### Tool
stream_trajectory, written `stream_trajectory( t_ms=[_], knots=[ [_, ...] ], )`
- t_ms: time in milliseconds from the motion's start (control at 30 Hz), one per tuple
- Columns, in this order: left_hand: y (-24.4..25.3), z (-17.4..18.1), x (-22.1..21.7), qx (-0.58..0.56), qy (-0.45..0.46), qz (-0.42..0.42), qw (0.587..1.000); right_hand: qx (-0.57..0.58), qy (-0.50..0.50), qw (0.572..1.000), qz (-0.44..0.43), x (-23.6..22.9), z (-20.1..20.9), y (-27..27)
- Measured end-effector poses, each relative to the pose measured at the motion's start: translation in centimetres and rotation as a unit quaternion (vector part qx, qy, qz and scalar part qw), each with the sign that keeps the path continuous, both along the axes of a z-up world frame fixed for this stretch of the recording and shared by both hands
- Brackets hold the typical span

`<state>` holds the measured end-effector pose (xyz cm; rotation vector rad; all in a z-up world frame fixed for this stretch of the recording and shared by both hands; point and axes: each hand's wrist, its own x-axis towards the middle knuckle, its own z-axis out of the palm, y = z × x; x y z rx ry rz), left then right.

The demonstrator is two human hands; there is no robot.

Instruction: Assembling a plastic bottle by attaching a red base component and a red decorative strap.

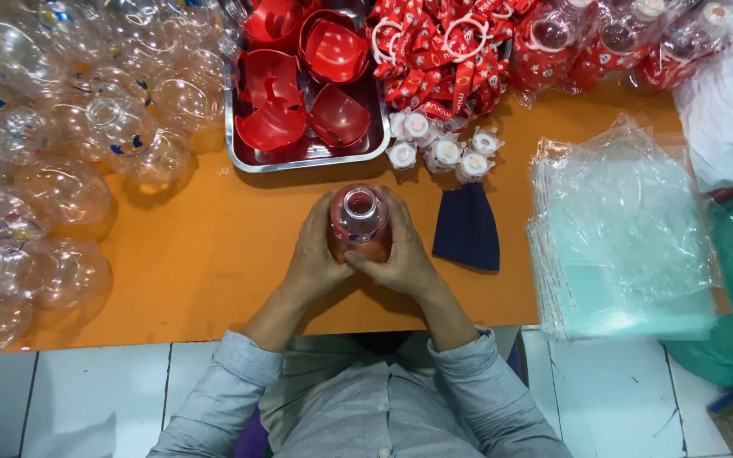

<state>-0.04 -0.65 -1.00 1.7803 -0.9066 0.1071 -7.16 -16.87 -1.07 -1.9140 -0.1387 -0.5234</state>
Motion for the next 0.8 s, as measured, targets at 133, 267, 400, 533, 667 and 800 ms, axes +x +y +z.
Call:
stream_trajectory(
  t_ms=[133, 267, 400, 533, 667, 800],
  knots=[
    [-0.2, -0.5, -0.1, 0.006, -0.016, 0.036, 0.999, -0.012, 0.03, 0.999, -0.021, -0.1, 0.2, 0.4],
    [0.2, -0.8, -0.1, 0.015, -0.01, 0.08, 0.997, -0.021, 0.048, 0.998, -0.027, -0.1, 0.8, 0.9],
    [0.3, -1.3, 0.1, 0.014, 0.002, 0.068, 0.998, -0.019, 0.061, 0.996, -0.063, -0.4, 1.8, 1.3],
    [0.4, -1.9, 0.4, 0.031, 0.004, 0.037, 0.999, 0.016, 0.049, 0.996, -0.078, -0.2, 0.5, 1.0],
    [0.5, -1.7, 0.2, 0.044, 0.009, 0.045, 0.998, 0.044, 0.052, 0.994, -0.088, -0.4, 1.3, 1.2],
    [0.1, -2.2, 0.6, 0.052, -0.014, 0.051, 0.997, 0.05, 0.061, 0.992, -0.094, 0.1, 0.8, 0.8]
  ],
)
